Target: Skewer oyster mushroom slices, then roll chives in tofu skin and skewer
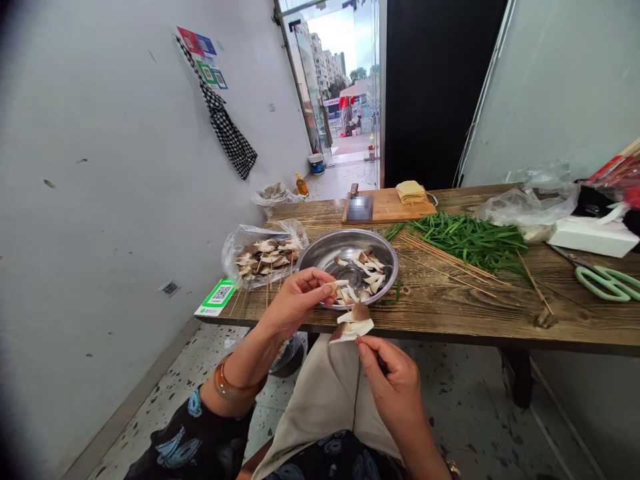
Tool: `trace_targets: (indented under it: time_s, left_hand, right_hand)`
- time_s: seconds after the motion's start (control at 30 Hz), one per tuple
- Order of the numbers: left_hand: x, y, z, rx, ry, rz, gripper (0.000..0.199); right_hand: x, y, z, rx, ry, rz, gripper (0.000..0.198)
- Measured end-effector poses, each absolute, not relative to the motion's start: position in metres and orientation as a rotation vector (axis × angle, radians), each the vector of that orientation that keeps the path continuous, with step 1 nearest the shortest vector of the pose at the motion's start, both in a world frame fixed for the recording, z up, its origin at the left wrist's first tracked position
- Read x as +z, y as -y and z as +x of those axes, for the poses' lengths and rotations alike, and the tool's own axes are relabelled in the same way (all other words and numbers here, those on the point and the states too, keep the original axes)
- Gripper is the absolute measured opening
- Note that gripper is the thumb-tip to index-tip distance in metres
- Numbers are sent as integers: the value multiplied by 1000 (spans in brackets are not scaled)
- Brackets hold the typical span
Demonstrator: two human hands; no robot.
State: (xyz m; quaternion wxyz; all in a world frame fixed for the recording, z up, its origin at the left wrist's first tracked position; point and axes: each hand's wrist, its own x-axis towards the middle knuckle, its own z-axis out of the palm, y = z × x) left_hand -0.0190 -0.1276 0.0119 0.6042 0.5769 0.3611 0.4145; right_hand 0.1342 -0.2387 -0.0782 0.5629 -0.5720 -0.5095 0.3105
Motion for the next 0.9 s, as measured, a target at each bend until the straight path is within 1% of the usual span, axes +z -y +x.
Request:
trace_targets:
  time_s: [0.2,0.43,0.7,0.9]
  left_hand:
    - [10,129,-25,1000,-788,1282,22]
    - [8,131,-27,949,-777,1186,22]
    - [14,137,-27,930,-846,1399,23]
    - [15,143,-26,798,-857,1523,24]
  right_hand:
    - [-77,241,132,722,1213,-1355,28]
    - [-76,242,131,726,1217,-1332,27]
    - [-73,241,130,720,1220,-1326,26]
    - [-70,240,128,715,1226,-1317,26]
